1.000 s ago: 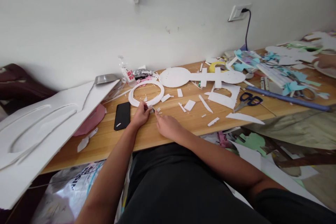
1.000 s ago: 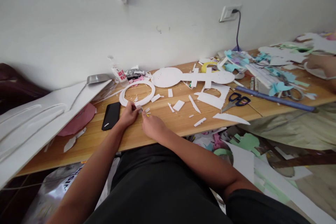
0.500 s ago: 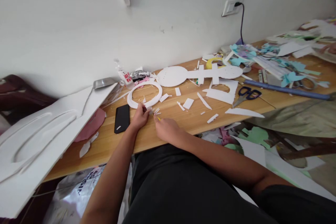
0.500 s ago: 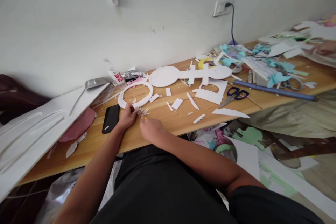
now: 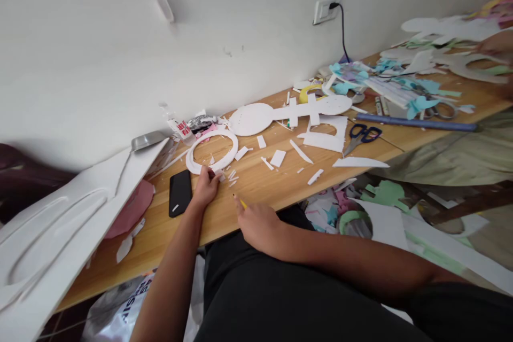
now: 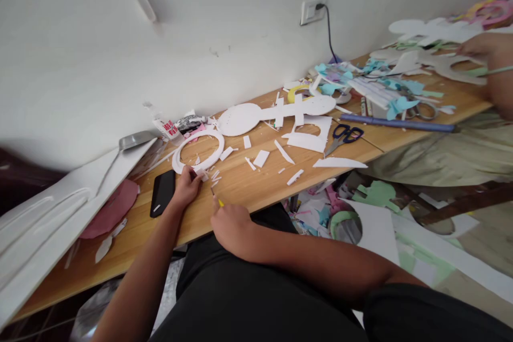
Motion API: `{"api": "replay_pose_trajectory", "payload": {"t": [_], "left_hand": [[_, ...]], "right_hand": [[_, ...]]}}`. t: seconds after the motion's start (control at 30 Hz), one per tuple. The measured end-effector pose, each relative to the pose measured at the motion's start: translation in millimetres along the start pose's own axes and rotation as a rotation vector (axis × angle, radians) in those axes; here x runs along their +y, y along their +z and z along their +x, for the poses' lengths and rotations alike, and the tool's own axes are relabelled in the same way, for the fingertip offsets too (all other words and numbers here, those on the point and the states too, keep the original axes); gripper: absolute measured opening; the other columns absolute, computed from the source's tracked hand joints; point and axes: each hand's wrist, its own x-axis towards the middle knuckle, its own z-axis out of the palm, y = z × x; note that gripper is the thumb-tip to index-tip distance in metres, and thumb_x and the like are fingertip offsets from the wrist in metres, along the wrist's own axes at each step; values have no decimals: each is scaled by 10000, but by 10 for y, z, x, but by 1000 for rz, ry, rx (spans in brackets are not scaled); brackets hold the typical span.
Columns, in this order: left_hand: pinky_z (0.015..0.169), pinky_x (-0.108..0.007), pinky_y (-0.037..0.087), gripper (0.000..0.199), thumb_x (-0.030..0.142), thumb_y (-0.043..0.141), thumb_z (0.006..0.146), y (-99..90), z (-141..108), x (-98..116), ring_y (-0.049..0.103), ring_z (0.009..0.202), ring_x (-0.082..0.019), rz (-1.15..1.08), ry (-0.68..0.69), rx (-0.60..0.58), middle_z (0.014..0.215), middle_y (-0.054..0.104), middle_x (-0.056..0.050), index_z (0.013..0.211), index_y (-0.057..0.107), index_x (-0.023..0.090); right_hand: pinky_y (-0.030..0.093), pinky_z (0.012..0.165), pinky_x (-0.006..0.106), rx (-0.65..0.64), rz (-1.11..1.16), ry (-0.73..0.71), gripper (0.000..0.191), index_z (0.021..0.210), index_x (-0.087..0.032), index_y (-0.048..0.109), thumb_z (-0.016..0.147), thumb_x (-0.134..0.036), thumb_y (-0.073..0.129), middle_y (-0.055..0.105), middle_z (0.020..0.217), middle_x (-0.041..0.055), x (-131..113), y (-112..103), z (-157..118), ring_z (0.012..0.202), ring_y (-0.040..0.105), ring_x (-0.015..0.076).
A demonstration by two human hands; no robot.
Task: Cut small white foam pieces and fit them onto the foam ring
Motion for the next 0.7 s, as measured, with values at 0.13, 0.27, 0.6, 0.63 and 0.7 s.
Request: {"api": "replay_pose_trajectory", "payload": {"t": [0.13, 0.27, 0.6, 0.63, 0.7], "left_hand": [[714, -320, 445, 215, 324, 637, 770, -40, 7, -32, 523, 705, -167, -80, -9, 23, 739, 531, 14, 848, 471, 211], [792, -334, 487, 274, 446, 576, 829, -102, -158, 141, 592, 817, -174, -251, -2, 63, 879, 603, -34, 932, 499, 205], [830, -345, 526, 335, 426, 785, 696, -283, -1049, 1113, 628, 841, -184, -1025, -336, 92, 935, 656, -61, 928, 655, 224], [829, -360, 530, 334, 428, 784, 696, -297, -1088, 1135, 637, 843, -197, -1030, -380, 65, 934, 667, -72, 927, 663, 218], [823, -386, 536, 326, 428, 778, 701, -305, -1141, 1151, 650, 863, -228, -1046, -440, 7, 933, 681, -92, 918, 672, 209]], "right_hand": [[517, 629, 344, 93, 18, 84, 609, 1476, -65, 311, 879, -132, 412, 704, 863, 175, 107, -67, -110, 754, 687, 275], [505, 681, 346, 266, 126, 209, 515, 1422, -90, 385, 931, -244, 404, 700, 921, 159, 335, -186, -61, 780, 679, 269], [504, 796, 269, 609, 934, -176, 240, 1053, -194, 613, 877, -356, 586, 682, 961, 47, 203, -401, -43, 841, 647, 172], [505, 832, 286, 554, 970, -208, 285, 1107, -202, 607, 871, -361, 602, 688, 1007, 52, 190, -393, -29, 887, 654, 180], [494, 916, 333, 423, 1021, -253, 361, 1168, -217, 595, 851, -383, 637, 687, 1115, 65, 185, -354, 13, 1016, 651, 206]]}}
